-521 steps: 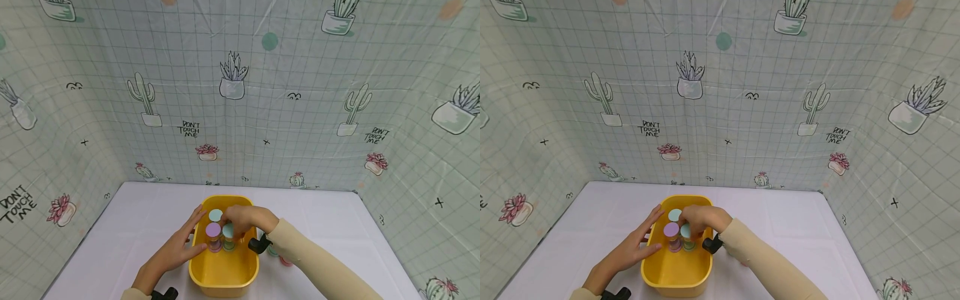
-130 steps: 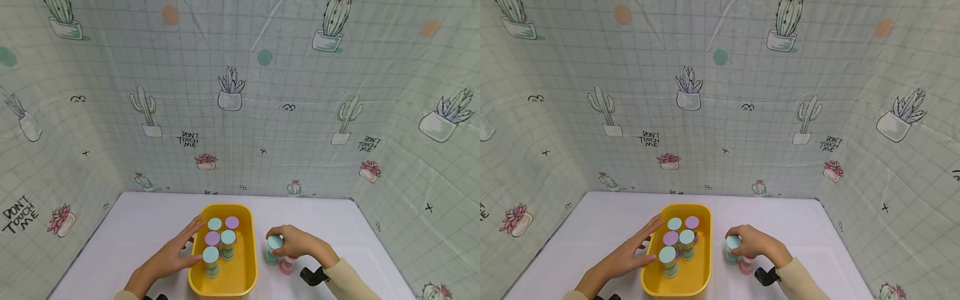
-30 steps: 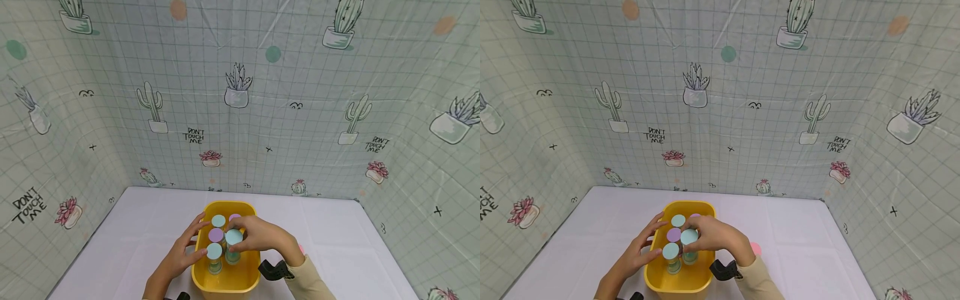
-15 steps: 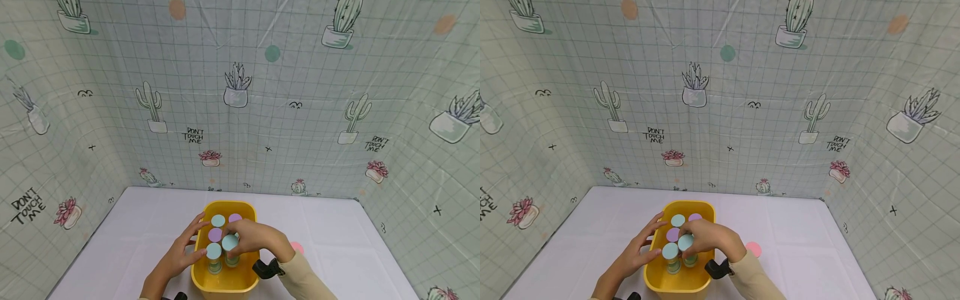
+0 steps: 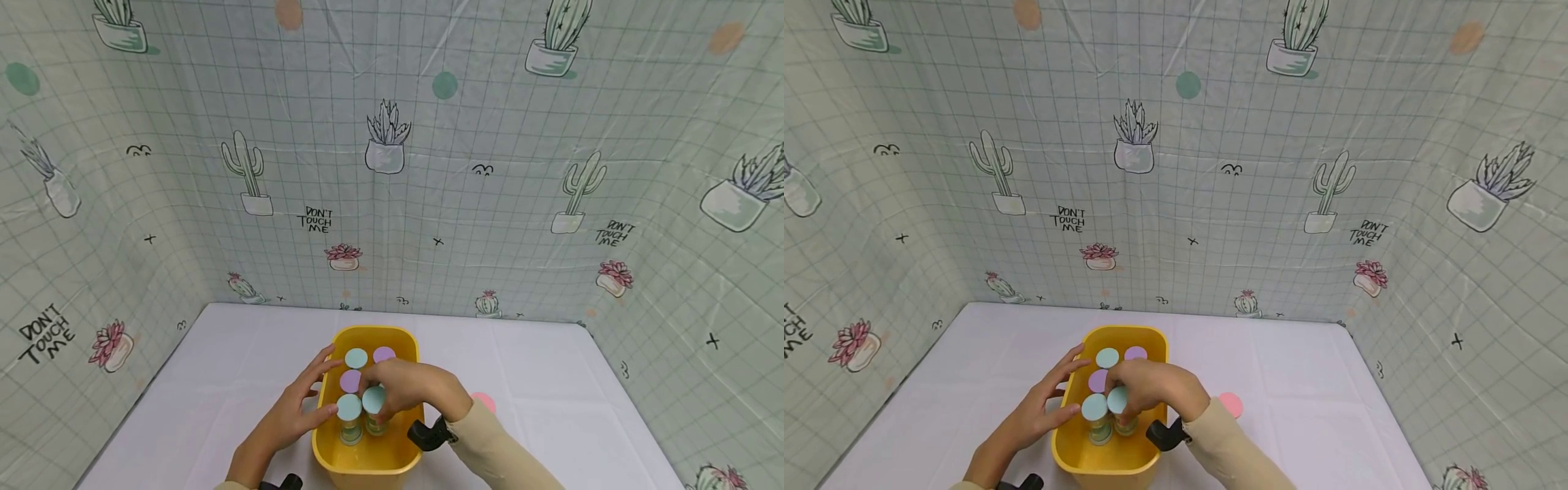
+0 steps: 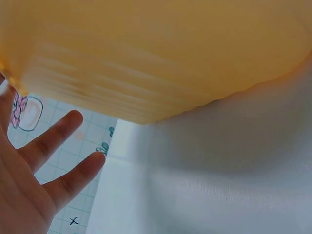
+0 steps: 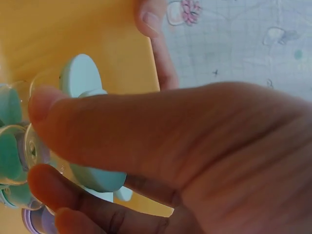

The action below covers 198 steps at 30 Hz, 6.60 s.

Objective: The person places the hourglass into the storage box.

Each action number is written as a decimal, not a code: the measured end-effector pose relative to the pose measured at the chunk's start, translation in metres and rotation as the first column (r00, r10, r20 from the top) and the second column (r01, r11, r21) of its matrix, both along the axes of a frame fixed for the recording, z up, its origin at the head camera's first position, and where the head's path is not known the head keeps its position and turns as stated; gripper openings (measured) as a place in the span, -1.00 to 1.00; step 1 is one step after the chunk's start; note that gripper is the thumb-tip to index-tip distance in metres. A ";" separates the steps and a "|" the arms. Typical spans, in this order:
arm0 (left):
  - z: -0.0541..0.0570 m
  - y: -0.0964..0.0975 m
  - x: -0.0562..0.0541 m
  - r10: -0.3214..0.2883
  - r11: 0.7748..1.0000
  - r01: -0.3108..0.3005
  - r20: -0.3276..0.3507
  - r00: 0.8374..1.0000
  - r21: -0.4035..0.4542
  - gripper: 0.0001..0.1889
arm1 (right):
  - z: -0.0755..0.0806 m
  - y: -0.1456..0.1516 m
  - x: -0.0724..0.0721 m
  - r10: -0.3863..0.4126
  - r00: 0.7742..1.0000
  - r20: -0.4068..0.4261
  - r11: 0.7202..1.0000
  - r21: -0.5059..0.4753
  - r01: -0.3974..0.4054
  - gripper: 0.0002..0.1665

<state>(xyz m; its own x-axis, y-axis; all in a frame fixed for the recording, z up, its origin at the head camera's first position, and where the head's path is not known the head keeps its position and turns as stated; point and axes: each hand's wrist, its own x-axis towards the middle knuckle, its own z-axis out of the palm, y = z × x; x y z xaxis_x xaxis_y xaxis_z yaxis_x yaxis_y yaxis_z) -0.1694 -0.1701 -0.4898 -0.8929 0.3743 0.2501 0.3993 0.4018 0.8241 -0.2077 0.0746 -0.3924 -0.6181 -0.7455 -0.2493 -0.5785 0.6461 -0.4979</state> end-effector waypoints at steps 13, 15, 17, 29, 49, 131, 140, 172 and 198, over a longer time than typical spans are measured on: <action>0.000 0.000 0.000 0.004 1.000 -0.004 0.024 1.000 0.003 -0.36 | 0.001 -0.009 0.003 0.002 0.999 -0.047 0.992 0.127 0.004 -0.59; 0.001 0.000 0.000 0.003 1.000 -0.003 0.021 1.000 0.006 -0.36 | 0.000 -0.009 0.003 0.006 0.999 -0.049 0.991 0.131 0.001 -0.59; 0.000 0.000 0.000 0.002 1.000 -0.002 0.016 1.000 0.006 -0.36 | -0.001 -0.010 0.003 0.009 0.999 -0.049 0.990 0.138 -0.002 -0.60; 0.001 0.000 0.001 0.010 1.000 -0.010 0.035 0.999 0.005 -0.37 | -0.005 -0.014 0.000 0.050 0.997 -0.054 0.983 0.177 -0.040 -0.59; 0.001 0.000 0.000 0.000 1.000 -0.001 0.036 0.999 0.025 -0.37 | 0.010 0.000 0.005 -0.006 0.999 -0.041 0.999 0.050 0.008 -0.60; 0.000 0.004 0.001 0.021 1.000 -0.023 0.070 0.997 0.022 -0.39 | -0.055 0.163 0.021 -0.275 0.952 0.135 0.908 -0.289 0.304 -0.69; -0.001 0.003 0.002 0.019 1.000 -0.021 0.063 0.998 0.024 -0.38 | -0.044 0.149 0.018 -0.249 0.967 0.061 0.921 -0.293 0.256 -0.69; 0.002 0.000 0.001 0.015 0.999 -0.014 0.058 0.998 -0.032 -0.35 | 0.069 0.093 0.015 -0.124 0.985 -0.123 0.947 -0.311 0.081 -0.69; 0.029 -0.025 -0.010 -0.131 0.949 0.135 0.032 0.991 -0.286 -0.32 | 0.057 0.010 0.021 0.229 0.972 -0.044 0.958 -0.165 -0.234 -0.61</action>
